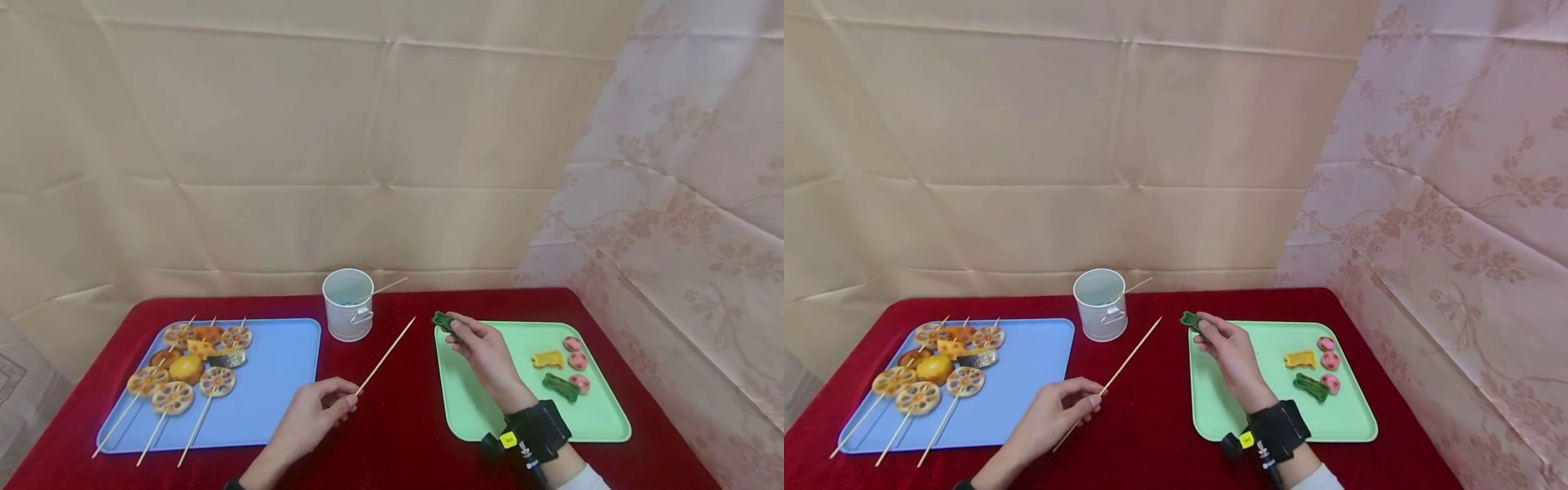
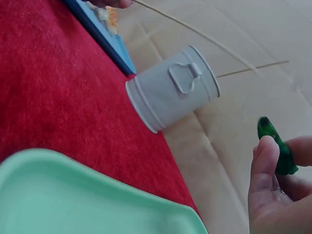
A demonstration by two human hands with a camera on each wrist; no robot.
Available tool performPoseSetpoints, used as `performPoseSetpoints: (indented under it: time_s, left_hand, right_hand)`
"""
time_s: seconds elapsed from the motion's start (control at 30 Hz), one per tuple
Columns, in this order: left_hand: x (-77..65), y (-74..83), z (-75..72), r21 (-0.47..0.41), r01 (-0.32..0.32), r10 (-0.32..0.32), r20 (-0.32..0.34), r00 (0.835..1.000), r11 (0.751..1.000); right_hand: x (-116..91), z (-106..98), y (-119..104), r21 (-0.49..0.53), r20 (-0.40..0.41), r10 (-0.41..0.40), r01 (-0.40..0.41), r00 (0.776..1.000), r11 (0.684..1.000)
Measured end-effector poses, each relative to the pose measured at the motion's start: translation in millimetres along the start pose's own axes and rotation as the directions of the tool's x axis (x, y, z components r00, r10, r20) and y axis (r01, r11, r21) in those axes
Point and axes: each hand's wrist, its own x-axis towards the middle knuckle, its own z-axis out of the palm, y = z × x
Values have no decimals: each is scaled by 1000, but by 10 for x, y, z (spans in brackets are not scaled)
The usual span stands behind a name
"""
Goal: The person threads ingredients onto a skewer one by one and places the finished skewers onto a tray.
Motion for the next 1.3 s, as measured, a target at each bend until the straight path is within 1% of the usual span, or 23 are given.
performPoseSetpoints:
  time_s: [0.1,0.2,0.33,0.53,0.77,1.07,1.3]
  left_hand:
    - [0,7,23,17,3,-3,26,1000,1000]
    - [0,12,40,27,10,-12,49,999,1000]
    - [2,16,55,35,16,-18,66,998,999]
    - [8,-5,71,28,8,-10,80,997,1000]
    - [6,-5,78,33,15,-18,80,997,999]
    - [2,7,81,41,14,-18,81,997,999]
    - [3,1,86,39,7,-10,75,997,999]
  right_hand:
    - [20,60,16,-3,-22,1,-1,1000,1000]
    - [36,121,28,42,-52,13,-11,999,999]
    - [36,182,43,91,-66,35,-29,997,995]
    - [27,244,68,114,-37,51,-46,998,992]
    - [1,296,67,127,-2,55,-54,998,990]
    - [-1,299,85,133,5,44,-45,999,990]
    - [4,301,107,119,0,38,-37,999,992]
